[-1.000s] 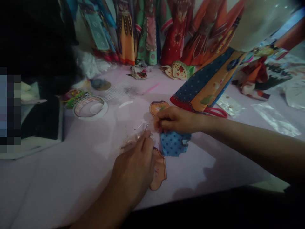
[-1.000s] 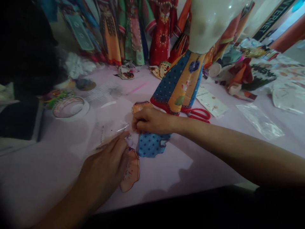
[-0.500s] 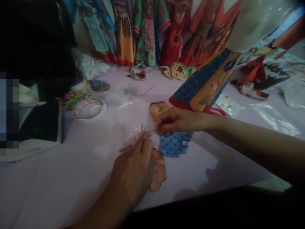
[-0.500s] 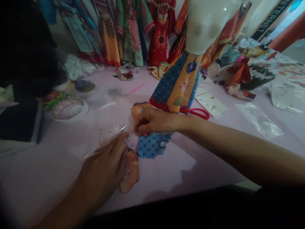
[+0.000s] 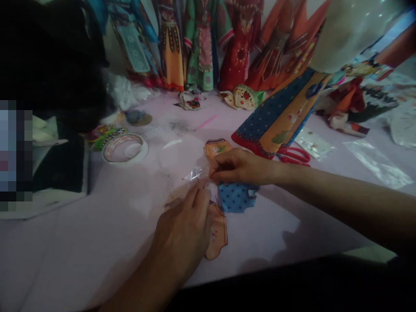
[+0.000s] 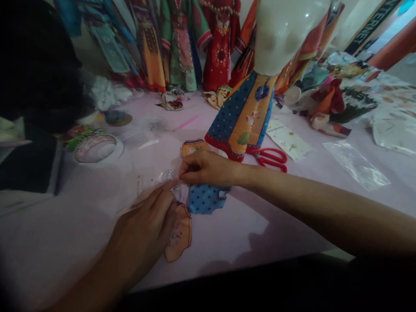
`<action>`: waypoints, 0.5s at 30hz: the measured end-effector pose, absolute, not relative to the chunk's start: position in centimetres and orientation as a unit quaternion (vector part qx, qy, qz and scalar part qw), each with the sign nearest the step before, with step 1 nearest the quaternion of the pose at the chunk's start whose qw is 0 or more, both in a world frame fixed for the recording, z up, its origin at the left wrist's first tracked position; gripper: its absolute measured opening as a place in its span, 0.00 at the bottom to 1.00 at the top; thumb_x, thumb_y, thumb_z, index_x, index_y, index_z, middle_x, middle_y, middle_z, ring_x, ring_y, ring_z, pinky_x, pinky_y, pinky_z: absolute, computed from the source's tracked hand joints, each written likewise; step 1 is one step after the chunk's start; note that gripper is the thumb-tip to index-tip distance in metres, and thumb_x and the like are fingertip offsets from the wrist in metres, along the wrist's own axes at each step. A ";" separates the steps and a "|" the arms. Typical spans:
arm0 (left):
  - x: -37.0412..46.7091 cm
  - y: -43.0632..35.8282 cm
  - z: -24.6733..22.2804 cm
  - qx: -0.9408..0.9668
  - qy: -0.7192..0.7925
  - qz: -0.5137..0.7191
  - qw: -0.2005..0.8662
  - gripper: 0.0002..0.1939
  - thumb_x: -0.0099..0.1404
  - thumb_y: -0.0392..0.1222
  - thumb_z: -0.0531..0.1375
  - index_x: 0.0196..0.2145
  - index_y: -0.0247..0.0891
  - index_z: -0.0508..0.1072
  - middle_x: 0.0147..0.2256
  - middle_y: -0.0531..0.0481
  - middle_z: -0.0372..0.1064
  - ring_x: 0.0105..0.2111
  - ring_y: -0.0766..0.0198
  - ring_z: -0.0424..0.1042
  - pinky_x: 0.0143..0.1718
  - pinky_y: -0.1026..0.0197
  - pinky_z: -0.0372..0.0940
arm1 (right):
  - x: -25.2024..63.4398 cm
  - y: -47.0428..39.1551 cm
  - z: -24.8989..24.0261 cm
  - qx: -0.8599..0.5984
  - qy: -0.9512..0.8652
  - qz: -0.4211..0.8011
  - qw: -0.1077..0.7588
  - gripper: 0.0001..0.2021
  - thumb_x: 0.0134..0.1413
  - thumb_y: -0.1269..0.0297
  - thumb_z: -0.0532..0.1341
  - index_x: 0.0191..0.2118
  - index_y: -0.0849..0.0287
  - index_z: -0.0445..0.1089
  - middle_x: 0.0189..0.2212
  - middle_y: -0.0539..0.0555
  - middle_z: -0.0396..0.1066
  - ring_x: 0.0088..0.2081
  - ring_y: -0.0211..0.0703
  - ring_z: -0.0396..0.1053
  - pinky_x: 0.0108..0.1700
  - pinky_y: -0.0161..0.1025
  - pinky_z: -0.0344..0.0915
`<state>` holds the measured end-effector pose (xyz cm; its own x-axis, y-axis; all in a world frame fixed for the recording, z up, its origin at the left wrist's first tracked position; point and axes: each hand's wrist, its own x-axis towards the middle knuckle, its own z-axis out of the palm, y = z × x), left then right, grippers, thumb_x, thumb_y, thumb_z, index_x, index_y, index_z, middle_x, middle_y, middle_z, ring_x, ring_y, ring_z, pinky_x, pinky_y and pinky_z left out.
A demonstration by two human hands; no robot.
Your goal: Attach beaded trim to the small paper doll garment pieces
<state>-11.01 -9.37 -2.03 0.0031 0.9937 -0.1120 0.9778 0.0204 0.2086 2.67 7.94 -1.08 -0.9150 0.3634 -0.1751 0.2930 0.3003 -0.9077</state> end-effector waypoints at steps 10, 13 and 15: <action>-11.1 -9.3 -2.0 0.703 0.702 0.027 0.111 0.17 0.73 0.30 0.49 0.55 0.33 0.69 0.57 0.36 0.72 0.45 0.50 0.79 0.42 0.49 0.77 | 2.4 7.3 -0.9 -0.199 -0.895 0.388 0.088 0.06 0.55 0.72 0.62 0.40 0.60 0.68 0.29 0.47 0.70 0.29 0.34 0.65 0.34 0.33 0.59; -11.0 -9.3 -1.9 0.702 0.703 0.025 0.111 0.16 0.73 0.30 0.49 0.55 0.33 0.69 0.58 0.37 0.72 0.45 0.50 0.79 0.43 0.48 0.77 | 2.5 7.5 -0.9 -0.186 -0.910 0.362 0.082 0.13 0.56 0.73 0.61 0.48 0.59 0.69 0.31 0.48 0.71 0.31 0.36 0.66 0.34 0.33 0.59; -11.0 -9.4 -1.8 0.703 0.702 0.021 0.114 0.16 0.73 0.30 0.49 0.54 0.33 0.69 0.58 0.37 0.72 0.46 0.50 0.79 0.43 0.48 0.77 | 2.4 7.7 -0.9 -0.160 -0.923 0.344 0.069 0.14 0.58 0.74 0.59 0.50 0.59 0.71 0.33 0.50 0.73 0.33 0.37 0.68 0.36 0.34 0.60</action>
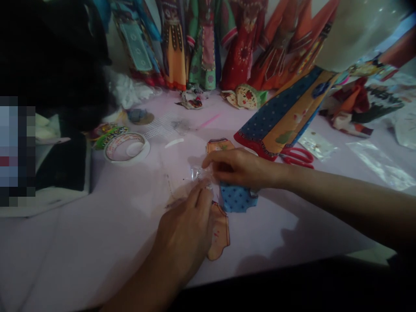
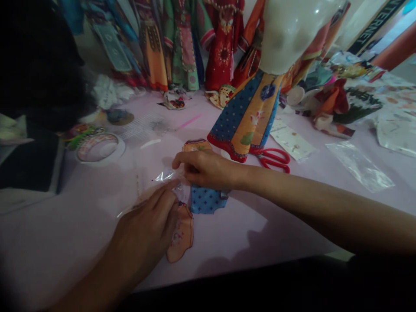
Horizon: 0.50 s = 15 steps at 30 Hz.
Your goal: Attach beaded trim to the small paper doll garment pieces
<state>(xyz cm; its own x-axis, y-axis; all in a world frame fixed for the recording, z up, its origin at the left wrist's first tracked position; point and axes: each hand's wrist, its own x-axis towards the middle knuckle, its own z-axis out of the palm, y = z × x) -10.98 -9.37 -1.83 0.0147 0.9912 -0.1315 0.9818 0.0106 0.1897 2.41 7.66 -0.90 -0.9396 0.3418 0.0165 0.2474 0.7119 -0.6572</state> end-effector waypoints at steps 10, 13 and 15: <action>-11.3 -9.9 -2.7 0.717 0.680 0.151 0.042 0.09 0.72 0.31 0.50 0.42 0.37 0.69 0.61 0.37 0.70 0.42 0.51 0.81 0.31 0.51 0.79 | 2.1 8.1 -0.9 -0.107 -0.939 0.314 0.096 0.05 0.58 0.76 0.61 0.37 0.62 0.72 0.34 0.51 0.72 0.36 0.37 0.68 0.41 0.35 0.61; -11.4 -10.0 -2.8 0.716 0.670 0.191 0.046 0.06 0.73 0.33 0.52 0.39 0.39 0.68 0.62 0.37 0.68 0.45 0.48 0.80 0.35 0.48 0.80 | 2.1 7.9 -0.8 -0.112 -0.935 0.324 0.088 0.04 0.58 0.76 0.61 0.36 0.61 0.72 0.34 0.51 0.73 0.35 0.37 0.68 0.40 0.34 0.61; -11.5 -10.0 -2.8 0.717 0.658 0.222 0.059 0.07 0.73 0.33 0.51 0.38 0.39 0.67 0.62 0.36 0.68 0.49 0.48 0.79 0.41 0.44 0.79 | 2.1 7.8 -0.7 -0.114 -0.933 0.330 0.082 0.04 0.58 0.75 0.60 0.36 0.61 0.72 0.32 0.50 0.72 0.34 0.36 0.67 0.38 0.34 0.60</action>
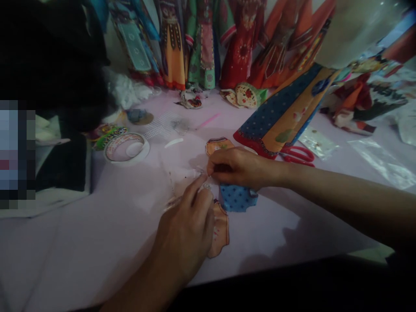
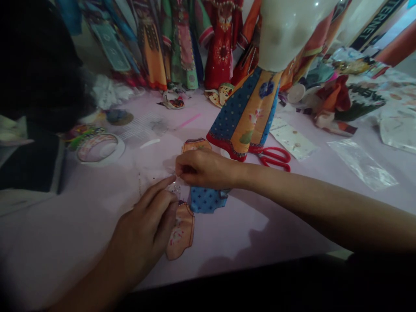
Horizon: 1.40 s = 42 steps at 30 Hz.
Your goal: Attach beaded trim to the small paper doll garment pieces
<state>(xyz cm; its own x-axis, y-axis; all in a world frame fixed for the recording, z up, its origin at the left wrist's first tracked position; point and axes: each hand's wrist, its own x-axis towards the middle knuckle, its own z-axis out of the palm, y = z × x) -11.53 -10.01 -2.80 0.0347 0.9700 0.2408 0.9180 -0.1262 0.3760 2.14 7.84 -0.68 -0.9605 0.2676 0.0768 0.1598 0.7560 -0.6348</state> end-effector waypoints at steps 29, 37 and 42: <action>-11.8 -9.7 -2.9 0.718 0.632 0.269 0.111 0.09 0.74 0.33 0.51 0.38 0.37 0.70 0.43 0.41 0.76 0.43 0.52 0.78 0.40 0.51 0.75 | 2.8 8.1 -2.8 -0.096 -0.813 0.562 0.117 0.01 0.58 0.72 0.63 0.35 0.62 0.69 0.30 0.48 0.67 0.30 0.34 0.64 0.31 0.33 0.61; -11.8 -9.8 -3.0 0.706 0.613 0.338 0.102 0.06 0.74 0.33 0.54 0.39 0.38 0.70 0.51 0.41 0.73 0.51 0.55 0.76 0.48 0.54 0.73 | 3.1 8.2 -2.4 -0.080 -0.829 0.546 0.094 0.04 0.62 0.71 0.61 0.40 0.65 0.72 0.30 0.49 0.68 0.31 0.34 0.65 0.33 0.33 0.62; -11.8 -9.8 -2.8 0.715 0.598 0.341 0.124 0.07 0.73 0.32 0.54 0.39 0.38 0.70 0.47 0.44 0.74 0.50 0.58 0.76 0.47 0.58 0.72 | 2.9 7.8 -1.9 -0.090 -0.857 0.498 0.097 0.03 0.62 0.71 0.62 0.39 0.64 0.72 0.30 0.49 0.69 0.31 0.33 0.63 0.32 0.32 0.60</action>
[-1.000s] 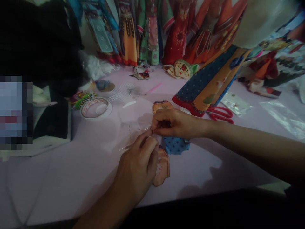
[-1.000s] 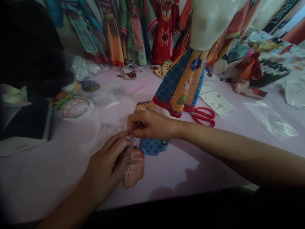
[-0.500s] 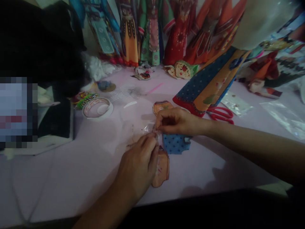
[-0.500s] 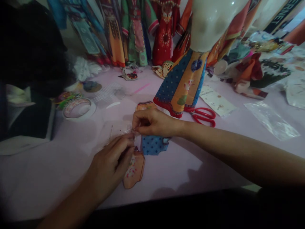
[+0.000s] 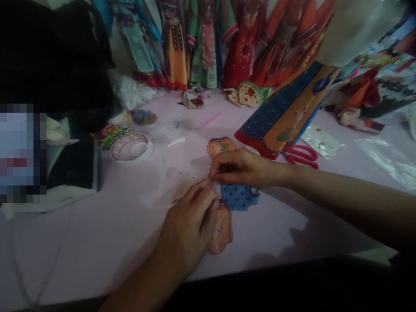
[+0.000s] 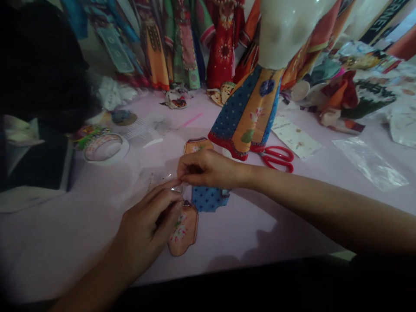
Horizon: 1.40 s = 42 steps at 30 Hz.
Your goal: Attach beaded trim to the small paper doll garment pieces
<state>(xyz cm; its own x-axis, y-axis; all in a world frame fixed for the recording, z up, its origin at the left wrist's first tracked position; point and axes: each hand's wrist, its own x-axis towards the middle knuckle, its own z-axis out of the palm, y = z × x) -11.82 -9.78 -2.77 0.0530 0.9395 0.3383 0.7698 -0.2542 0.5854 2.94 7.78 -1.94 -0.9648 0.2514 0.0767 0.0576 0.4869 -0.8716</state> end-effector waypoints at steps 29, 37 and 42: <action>-12.3 -9.6 -2.9 0.572 0.639 0.433 0.278 0.07 0.68 0.35 0.59 0.34 0.40 0.76 0.33 0.53 0.73 0.34 0.62 0.75 0.38 0.57 0.69 | 2.7 5.5 -0.7 -0.083 -0.871 0.468 0.127 0.03 0.65 0.69 0.62 0.39 0.63 0.72 0.35 0.53 0.71 0.37 0.37 0.67 0.40 0.35 0.65; -12.4 -9.5 -2.8 0.574 0.653 0.409 0.277 0.07 0.67 0.36 0.58 0.33 0.40 0.75 0.34 0.51 0.76 0.35 0.60 0.75 0.37 0.55 0.67 | 2.9 5.9 -0.6 -0.036 -0.911 0.394 0.120 0.02 0.61 0.75 0.62 0.37 0.63 0.70 0.34 0.52 0.69 0.37 0.37 0.66 0.40 0.34 0.63; -12.5 -9.6 -2.7 0.594 0.647 0.404 0.256 0.07 0.68 0.34 0.57 0.32 0.40 0.74 0.32 0.53 0.73 0.34 0.63 0.73 0.36 0.58 0.65 | 2.9 5.8 -0.8 -0.043 -0.916 0.384 0.104 0.04 0.59 0.75 0.63 0.37 0.61 0.68 0.34 0.51 0.69 0.36 0.37 0.65 0.39 0.34 0.62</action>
